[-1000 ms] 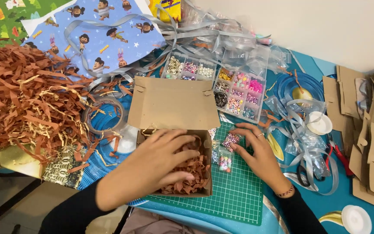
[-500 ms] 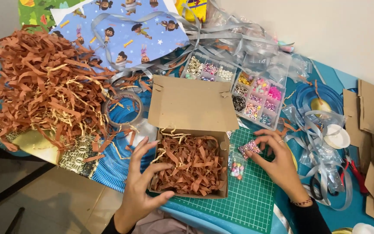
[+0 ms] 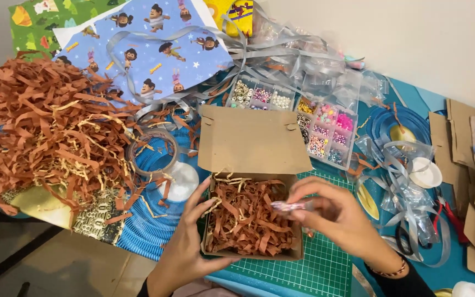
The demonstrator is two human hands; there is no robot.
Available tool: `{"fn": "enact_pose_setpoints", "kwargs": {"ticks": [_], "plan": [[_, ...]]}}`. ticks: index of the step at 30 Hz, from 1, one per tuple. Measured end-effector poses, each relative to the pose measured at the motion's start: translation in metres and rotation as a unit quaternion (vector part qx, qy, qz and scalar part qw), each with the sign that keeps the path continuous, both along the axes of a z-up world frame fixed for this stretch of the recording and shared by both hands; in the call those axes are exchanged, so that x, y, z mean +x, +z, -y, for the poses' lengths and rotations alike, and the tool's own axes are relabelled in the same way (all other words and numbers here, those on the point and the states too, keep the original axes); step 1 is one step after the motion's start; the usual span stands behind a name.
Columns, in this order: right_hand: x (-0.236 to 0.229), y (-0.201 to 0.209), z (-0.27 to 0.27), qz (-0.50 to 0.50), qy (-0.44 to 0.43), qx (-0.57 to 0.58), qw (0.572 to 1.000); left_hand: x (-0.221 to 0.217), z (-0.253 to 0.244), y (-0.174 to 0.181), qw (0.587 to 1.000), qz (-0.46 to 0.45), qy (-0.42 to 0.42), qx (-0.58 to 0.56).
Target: The person picks beads, assembles a cardboard box, fills it with shredded paper and bead packets, and wraps it in decorative paper.
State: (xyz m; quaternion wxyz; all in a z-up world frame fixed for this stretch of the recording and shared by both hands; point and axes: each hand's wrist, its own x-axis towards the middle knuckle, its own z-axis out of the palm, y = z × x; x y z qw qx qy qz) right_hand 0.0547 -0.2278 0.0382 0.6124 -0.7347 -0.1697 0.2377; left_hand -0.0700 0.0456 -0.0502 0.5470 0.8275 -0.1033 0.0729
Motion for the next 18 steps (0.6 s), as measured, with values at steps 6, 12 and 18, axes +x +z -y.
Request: {"fn": "enact_pose_setpoints", "kwargs": {"ticks": [6, 12, 18], "plan": [[0.009, 0.036, -0.095, -0.020, 0.072, -0.291, 0.954, 0.000, -0.001, 0.004, 0.998, 0.023, -0.009, -0.051], [0.011, 0.007, -0.110, 0.059, 0.121, -0.324, 0.936, 0.001, -0.005, 0.005, 0.997, 0.052, -0.017, -0.048], [0.001, -0.021, -0.098, 0.402, 0.075, -0.417, 0.812, 0.004, -0.003, 0.001, 0.998, 0.054, -0.016, -0.028]]}}
